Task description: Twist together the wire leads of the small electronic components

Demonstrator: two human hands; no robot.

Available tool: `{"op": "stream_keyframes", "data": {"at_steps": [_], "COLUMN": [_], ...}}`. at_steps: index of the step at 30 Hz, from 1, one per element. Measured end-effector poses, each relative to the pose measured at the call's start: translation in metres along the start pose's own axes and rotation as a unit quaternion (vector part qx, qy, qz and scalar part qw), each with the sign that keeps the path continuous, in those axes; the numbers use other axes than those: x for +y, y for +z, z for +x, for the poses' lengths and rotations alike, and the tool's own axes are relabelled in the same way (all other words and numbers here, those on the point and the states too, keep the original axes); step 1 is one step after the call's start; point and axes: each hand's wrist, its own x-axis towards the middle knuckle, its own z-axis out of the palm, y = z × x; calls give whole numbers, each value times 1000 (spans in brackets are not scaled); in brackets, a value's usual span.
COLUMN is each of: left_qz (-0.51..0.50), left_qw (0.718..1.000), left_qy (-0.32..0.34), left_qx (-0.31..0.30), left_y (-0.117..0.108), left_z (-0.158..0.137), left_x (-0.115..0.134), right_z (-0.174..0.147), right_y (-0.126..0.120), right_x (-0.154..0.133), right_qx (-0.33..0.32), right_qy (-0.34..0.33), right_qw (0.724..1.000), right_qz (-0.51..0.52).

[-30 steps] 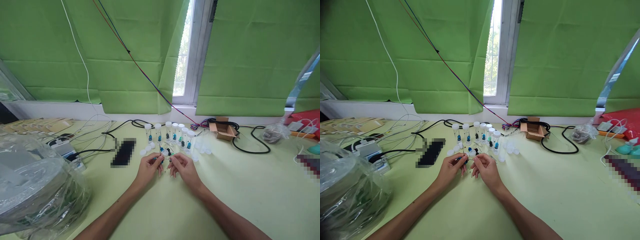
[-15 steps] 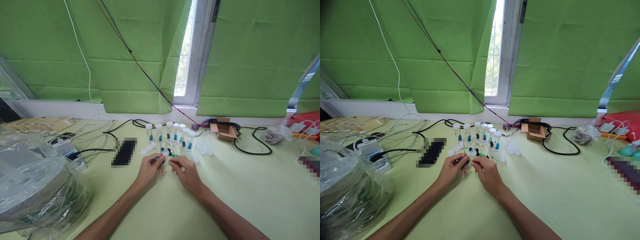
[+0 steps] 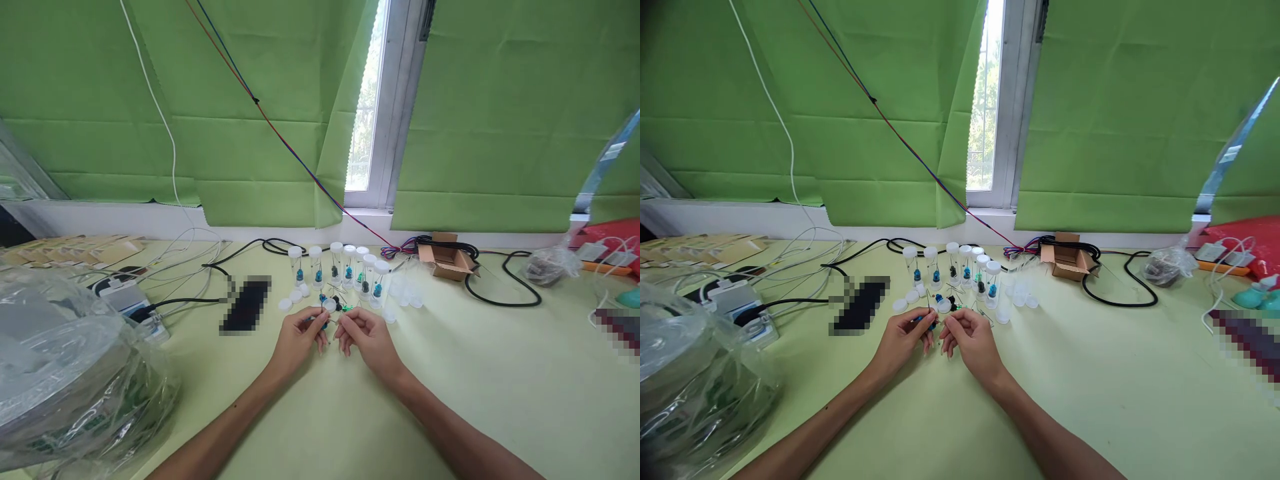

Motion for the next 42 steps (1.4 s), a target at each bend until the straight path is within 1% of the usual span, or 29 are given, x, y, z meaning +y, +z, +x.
{"op": "stream_keyframes", "data": {"at_steps": [3,6,10,13,15,17,19,21,23,25,27,28,30,34,37,42], "left_qz": [-7,-12,-7,2,5,3,0,-1,1,6,15,20,27,26,24,18], "left_qw": [1000,1000,1000,1000,1000,1000,1000,1000,1000,1000,1000,1000,1000,1000,1000,999], "left_qy": [-2,-4,-6,-8,-8,-11,-15,-17,-18,-16,-12,-10,-9,-4,4,26], "left_qx": [-3,-6,-13,-17,-21,-23,-20,-14,-13,-16,-18,-17,-12,-2,1,1], "left_y": [0,0,0,0,-1,-2,-2,-3,-3,-3,-3,-3,-2,-1,-1,-1], "left_z": [0,0,1,0,0,0,1,1,2,2,2,2,1,0,0,0], "left_x": [-2,-2,-1,0,0,1,2,2,2,2,1,1,0,-1,-3,-6], "right_z": [1,0,0,1,1,1,0,-1,-3,-4,-4,-3,-3,-2,-2,-3], "right_y": [0,0,0,1,0,-1,-2,-4,-6,-8,-9,-10,-12,-13,-13,-12], "right_x": [0,1,1,3,5,6,7,6,5,5,6,7,7,8,8,10], "right_qx": [10,14,11,9,10,13,20,25,28,23,16,13,9,7,9,8], "right_qy": [46,77,98,95,80,46,-3,-54,-101,-156,-202,-217,-229,-220,-203,-156], "right_qw": [997,991,982,983,988,995,1000,995,978,950,923,914,906,908,916,936], "right_qz": [62,112,158,158,131,82,12,-77,-178,-270,-328,-344,-356,-355,-347,-316]}}
